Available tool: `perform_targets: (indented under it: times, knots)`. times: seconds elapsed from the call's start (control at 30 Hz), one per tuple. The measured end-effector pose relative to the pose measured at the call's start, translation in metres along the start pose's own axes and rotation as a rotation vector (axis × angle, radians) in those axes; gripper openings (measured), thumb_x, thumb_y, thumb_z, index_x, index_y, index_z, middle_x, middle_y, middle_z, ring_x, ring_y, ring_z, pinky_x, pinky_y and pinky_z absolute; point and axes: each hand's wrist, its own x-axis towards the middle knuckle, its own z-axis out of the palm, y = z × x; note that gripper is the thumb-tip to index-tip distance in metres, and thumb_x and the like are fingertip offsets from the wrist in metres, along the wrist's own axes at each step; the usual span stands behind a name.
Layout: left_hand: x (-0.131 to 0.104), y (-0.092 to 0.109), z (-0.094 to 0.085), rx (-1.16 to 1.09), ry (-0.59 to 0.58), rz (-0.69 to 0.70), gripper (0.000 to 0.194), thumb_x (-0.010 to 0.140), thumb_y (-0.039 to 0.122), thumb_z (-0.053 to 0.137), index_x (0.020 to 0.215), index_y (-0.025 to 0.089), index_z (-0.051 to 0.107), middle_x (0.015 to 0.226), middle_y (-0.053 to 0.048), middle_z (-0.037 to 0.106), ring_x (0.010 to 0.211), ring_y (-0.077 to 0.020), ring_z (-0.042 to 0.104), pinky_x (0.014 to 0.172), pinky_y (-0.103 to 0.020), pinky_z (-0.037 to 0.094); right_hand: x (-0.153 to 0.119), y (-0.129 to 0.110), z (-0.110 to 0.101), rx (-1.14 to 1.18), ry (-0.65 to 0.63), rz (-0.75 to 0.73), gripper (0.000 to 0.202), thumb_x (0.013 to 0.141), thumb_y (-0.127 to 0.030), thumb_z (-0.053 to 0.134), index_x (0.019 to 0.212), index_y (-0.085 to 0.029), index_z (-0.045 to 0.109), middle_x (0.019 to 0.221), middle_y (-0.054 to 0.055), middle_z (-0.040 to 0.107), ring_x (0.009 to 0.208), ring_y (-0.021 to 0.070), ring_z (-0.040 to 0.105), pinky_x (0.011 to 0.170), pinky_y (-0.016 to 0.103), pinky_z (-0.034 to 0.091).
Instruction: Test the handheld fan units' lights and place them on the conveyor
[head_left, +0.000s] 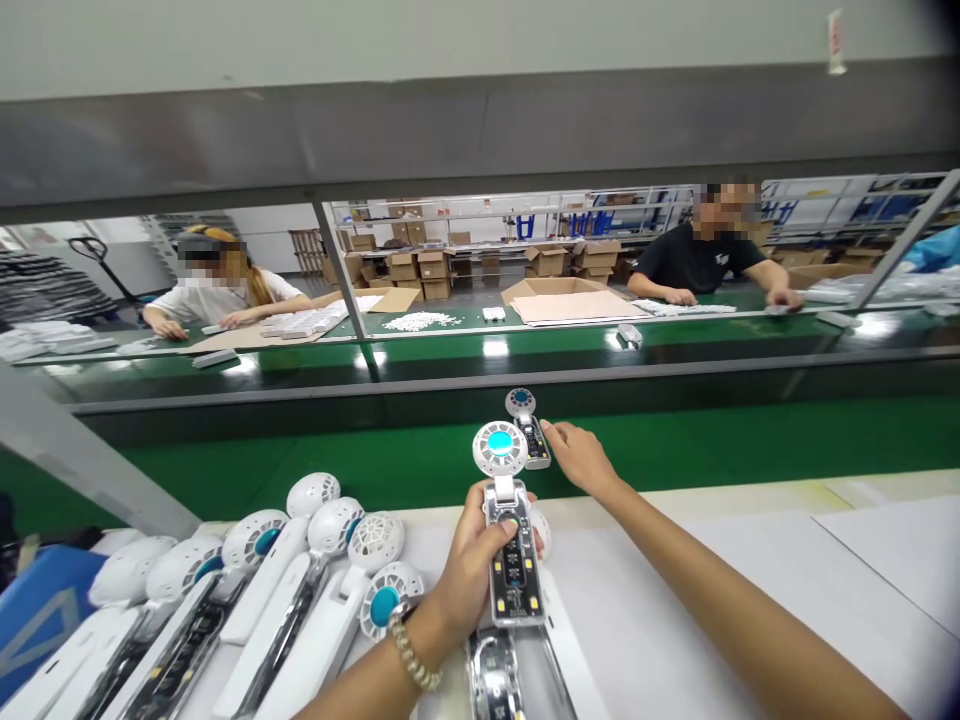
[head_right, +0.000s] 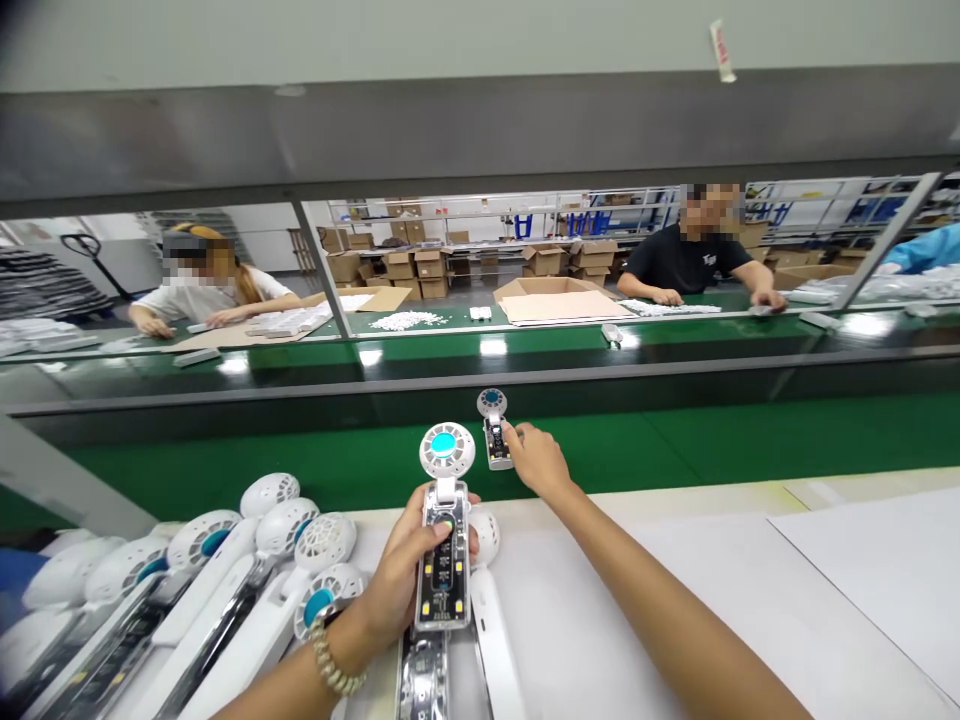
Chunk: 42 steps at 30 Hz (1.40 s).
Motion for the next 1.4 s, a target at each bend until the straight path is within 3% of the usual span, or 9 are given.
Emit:
perform_targets:
  times: [0.1,0.23,0.33,0.43,0.63,0.8,1.13,1.4]
  knots:
    - [0.001,-0.001,0.0,0.001,0.017,-0.025,0.038,0.075,0.03,0.057,0.107,0.018,0.039,0.08,-0.006,0.06,0.066,-0.0176,0.057,0.056,-0.027,0.043,0.042,-0.007,0.021,0.004,0.005,0.103,0.041,0.07,-0.048,0.061,0.084,-0.01,0.06,0.1,0.024,0.061,0.105,0.0384,0.051,0.078,0.039,0.041]
    - [0.001,0.0,0.0,0.031,0.017,-0.063,0.04,0.076,0.031,0.057,0.109,0.018,0.039,0.074,-0.005,0.059,0.062,-0.0167,0.055,0.055,-0.026,0.041,0.058,-0.013,0.047,0.196,-0.133,0.123,0.027,0.061,-0.038,0.07,0.065,-0.014,0.057,0.083,0.018,0.066,0.092,0.036,0.058,0.066,0.034,0.045]
    - [0.001,0.001,0.001,0.05,0.041,-0.078,0.042,0.075,0.031,0.057,0.11,0.019,0.037,0.075,-0.004,0.059,0.063,-0.0169,0.056,0.058,-0.027,0.042,0.043,-0.004,0.047,0.448,-0.251,0.094,0.027,0.069,-0.04,0.063,0.066,-0.014,0.057,0.074,0.012,0.067,0.075,0.0264,0.063,0.057,0.03,0.048]
    - [0.001,0.001,0.003,0.078,0.068,-0.078,0.043,0.074,0.031,0.058,0.11,0.019,0.036,0.076,-0.003,0.059,0.065,-0.017,0.057,0.06,-0.028,0.043,0.016,0.018,0.029,0.675,-0.287,0.081,0.027,0.077,-0.04,0.053,0.076,-0.014,0.057,0.075,0.009,0.066,0.066,0.0194,0.063,0.057,0.029,0.052]
    - [0.003,0.002,0.003,0.145,0.057,-0.043,0.044,0.073,0.028,0.06,0.108,0.017,0.037,0.078,-0.004,0.061,0.066,-0.0163,0.056,0.059,-0.026,0.043,-0.047,0.064,-0.024,1.005,-0.252,0.115,0.033,0.077,-0.035,0.059,0.107,-0.025,0.048,0.115,0.007,0.057,0.071,0.0187,0.063,0.059,0.037,0.056]
    - [0.002,0.004,0.0,0.172,0.026,-0.08,0.043,0.073,0.026,0.06,0.109,0.017,0.039,0.082,-0.006,0.062,0.07,-0.0181,0.058,0.064,-0.028,0.044,-0.084,0.07,-0.036,1.084,-0.261,0.166,0.034,0.077,-0.03,0.055,0.11,-0.027,0.048,0.119,0.006,0.054,0.066,0.0175,0.061,0.049,0.034,0.054]
    - [-0.001,0.008,0.003,0.222,0.046,-0.1,0.044,0.072,0.027,0.065,0.109,0.019,0.042,0.088,-0.007,0.06,0.07,-0.0175,0.057,0.06,-0.027,0.047,-0.088,0.078,-0.028,1.024,-0.381,0.129,0.042,0.078,-0.036,0.06,0.116,-0.027,0.044,0.101,0.006,0.062,0.078,0.0216,0.064,0.069,0.04,0.053]
    - [-0.001,0.01,0.005,0.173,0.067,-0.12,0.044,0.072,0.027,0.066,0.108,0.019,0.042,0.092,-0.007,0.059,0.075,-0.0188,0.059,0.064,-0.029,0.048,-0.091,0.075,-0.03,0.988,-0.416,0.131,0.042,0.078,-0.038,0.062,0.115,-0.026,0.046,0.107,0.009,0.058,0.089,0.0241,0.061,0.074,0.04,0.051]
